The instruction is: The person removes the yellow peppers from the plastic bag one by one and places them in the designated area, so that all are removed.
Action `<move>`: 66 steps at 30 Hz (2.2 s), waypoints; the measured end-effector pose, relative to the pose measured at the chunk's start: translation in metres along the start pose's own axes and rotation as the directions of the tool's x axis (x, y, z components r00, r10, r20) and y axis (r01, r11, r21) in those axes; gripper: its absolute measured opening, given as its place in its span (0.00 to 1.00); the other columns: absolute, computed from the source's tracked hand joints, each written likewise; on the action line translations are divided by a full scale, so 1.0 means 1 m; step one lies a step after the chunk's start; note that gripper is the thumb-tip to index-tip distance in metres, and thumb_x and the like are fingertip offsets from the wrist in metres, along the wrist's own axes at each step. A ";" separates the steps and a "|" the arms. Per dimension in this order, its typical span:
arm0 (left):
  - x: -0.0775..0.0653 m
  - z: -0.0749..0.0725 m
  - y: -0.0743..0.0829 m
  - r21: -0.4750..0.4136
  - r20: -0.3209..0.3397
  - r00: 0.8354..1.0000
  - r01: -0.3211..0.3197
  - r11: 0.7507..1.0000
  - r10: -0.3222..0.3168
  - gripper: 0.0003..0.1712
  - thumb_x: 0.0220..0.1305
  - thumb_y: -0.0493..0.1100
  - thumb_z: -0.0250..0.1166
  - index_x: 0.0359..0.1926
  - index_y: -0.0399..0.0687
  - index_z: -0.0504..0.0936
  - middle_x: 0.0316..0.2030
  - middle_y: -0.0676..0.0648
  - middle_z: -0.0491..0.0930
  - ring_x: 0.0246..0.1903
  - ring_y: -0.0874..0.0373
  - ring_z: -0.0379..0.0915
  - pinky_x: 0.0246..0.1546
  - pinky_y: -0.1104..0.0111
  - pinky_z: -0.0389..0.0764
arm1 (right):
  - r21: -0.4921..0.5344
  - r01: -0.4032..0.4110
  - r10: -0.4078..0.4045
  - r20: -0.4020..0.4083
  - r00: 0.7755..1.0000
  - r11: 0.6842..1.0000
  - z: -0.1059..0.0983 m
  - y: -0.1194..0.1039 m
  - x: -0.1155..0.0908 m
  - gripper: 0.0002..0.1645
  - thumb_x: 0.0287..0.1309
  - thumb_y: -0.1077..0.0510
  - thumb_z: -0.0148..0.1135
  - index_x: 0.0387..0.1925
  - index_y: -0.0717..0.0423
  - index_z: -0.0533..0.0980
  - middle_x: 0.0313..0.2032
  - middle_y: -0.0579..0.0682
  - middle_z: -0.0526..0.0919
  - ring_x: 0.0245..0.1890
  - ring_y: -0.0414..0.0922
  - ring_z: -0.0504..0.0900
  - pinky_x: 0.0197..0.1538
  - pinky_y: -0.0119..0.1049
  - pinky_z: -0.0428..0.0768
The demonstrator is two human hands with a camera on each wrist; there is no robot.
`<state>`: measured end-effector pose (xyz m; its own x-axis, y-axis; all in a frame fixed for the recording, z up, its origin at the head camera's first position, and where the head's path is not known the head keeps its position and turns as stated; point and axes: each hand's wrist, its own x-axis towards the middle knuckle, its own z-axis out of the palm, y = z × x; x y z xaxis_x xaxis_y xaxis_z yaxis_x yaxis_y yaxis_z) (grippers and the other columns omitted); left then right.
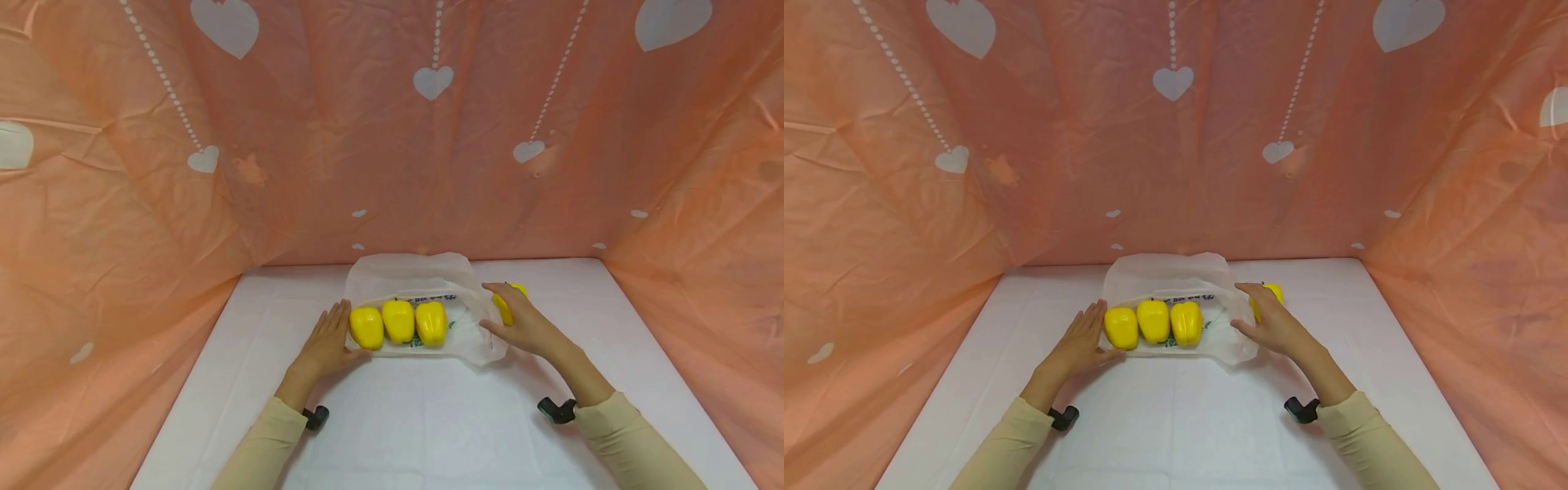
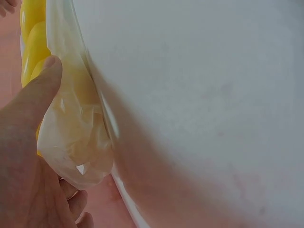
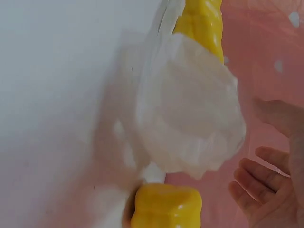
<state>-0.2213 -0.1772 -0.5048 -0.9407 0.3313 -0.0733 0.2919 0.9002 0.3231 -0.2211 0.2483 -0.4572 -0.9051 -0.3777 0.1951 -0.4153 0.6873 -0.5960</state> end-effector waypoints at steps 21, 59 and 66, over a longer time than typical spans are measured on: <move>0.002 0.001 -0.001 0.018 0.013 1.000 0.003 1.000 -0.003 0.69 0.69 0.68 0.69 0.85 0.31 0.39 0.86 0.34 0.39 0.85 0.40 0.35 0.85 0.49 0.35 | 0.014 0.065 -0.065 0.040 0.997 0.998 0.029 -0.016 0.004 0.46 0.66 0.52 0.77 0.78 0.61 0.66 0.73 0.62 0.73 0.73 0.63 0.71 0.75 0.66 0.70; 0.001 0.001 -0.001 0.010 0.008 1.000 0.002 1.000 -0.002 0.70 0.68 0.68 0.70 0.85 0.31 0.38 0.86 0.34 0.39 0.86 0.40 0.35 0.86 0.49 0.37 | 0.019 -0.049 0.045 0.155 0.987 0.999 0.073 -0.028 0.036 0.56 0.61 0.47 0.80 0.80 0.63 0.61 0.77 0.65 0.67 0.75 0.64 0.68 0.77 0.64 0.68; 0.001 0.001 -0.001 0.010 0.005 1.000 0.003 1.000 -0.003 0.70 0.68 0.68 0.70 0.85 0.31 0.38 0.86 0.35 0.40 0.86 0.41 0.35 0.86 0.50 0.35 | 0.021 -0.014 0.011 0.130 0.992 1.000 0.078 -0.028 0.037 0.58 0.60 0.47 0.81 0.80 0.65 0.60 0.77 0.65 0.67 0.75 0.65 0.68 0.77 0.65 0.68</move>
<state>-0.2227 -0.1773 -0.5056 -0.9407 0.3299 -0.0793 0.2907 0.9041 0.3133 -0.2355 0.1667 -0.4935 -0.8903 -0.4473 0.0860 -0.4006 0.6790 -0.6152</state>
